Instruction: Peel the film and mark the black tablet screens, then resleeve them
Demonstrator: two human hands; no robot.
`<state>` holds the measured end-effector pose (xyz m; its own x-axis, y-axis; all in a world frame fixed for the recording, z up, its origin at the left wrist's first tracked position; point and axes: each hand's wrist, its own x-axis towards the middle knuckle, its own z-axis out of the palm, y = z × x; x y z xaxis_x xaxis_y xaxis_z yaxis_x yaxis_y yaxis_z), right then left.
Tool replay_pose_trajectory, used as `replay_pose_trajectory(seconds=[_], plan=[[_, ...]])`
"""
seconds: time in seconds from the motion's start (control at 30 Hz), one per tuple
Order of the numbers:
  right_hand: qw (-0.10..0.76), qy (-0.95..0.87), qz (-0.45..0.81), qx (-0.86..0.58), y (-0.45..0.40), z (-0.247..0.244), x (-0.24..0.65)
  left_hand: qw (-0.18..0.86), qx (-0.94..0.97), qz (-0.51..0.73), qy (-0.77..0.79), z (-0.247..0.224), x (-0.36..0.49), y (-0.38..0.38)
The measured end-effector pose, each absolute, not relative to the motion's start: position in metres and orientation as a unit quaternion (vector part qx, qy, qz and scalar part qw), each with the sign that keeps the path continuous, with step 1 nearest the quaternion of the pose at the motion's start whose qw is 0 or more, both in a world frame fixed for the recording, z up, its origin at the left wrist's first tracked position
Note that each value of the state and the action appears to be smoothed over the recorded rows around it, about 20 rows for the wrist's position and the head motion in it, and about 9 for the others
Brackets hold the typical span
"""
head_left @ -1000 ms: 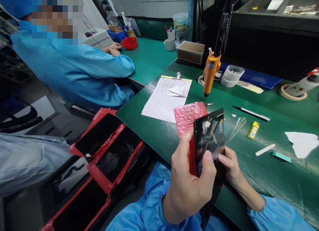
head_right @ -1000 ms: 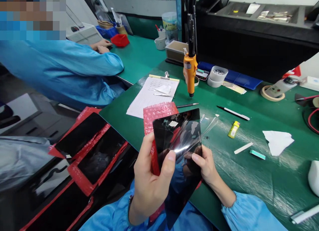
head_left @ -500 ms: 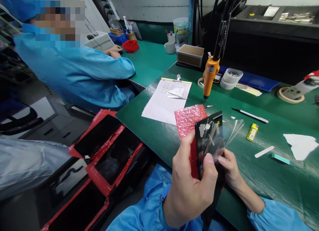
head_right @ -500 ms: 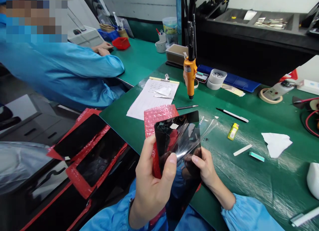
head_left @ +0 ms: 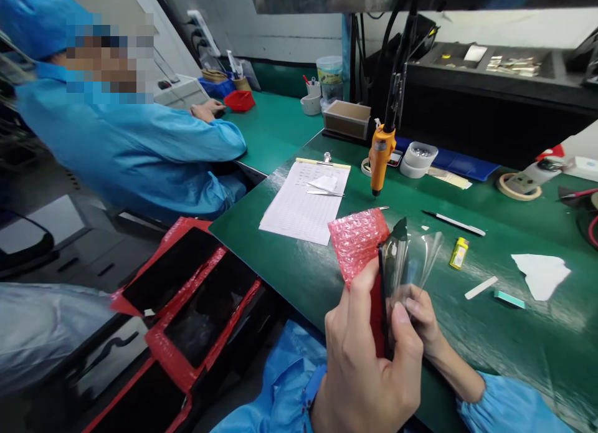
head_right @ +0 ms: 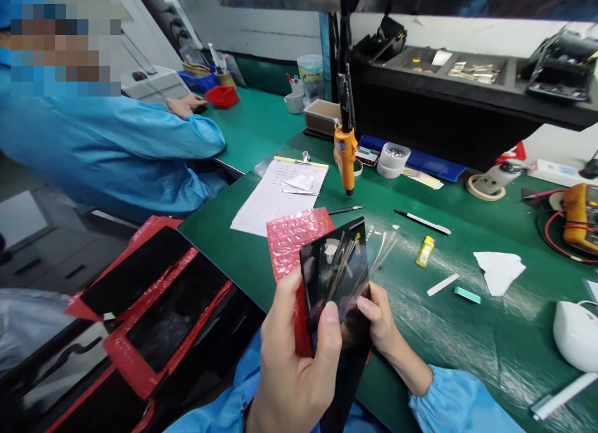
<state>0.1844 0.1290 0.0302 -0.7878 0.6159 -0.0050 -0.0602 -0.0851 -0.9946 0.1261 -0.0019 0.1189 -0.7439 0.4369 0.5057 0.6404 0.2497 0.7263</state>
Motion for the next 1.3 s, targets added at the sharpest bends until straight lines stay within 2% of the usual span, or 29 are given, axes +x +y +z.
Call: replay_pose_trajectory(seconds=[0.73, 1.3], plan=[[0.275, -0.608, 0.724, -0.175, 0.128, 0.0, 0.186, 0.142, -0.422, -0.493, -0.748, 0.137, 0.128, 0.012], [0.261, -0.598, 0.729, -0.204, 0.127, 0.007, 0.188, 0.148, -0.419, -0.486, -0.752, 0.134, 0.129, 0.01]])
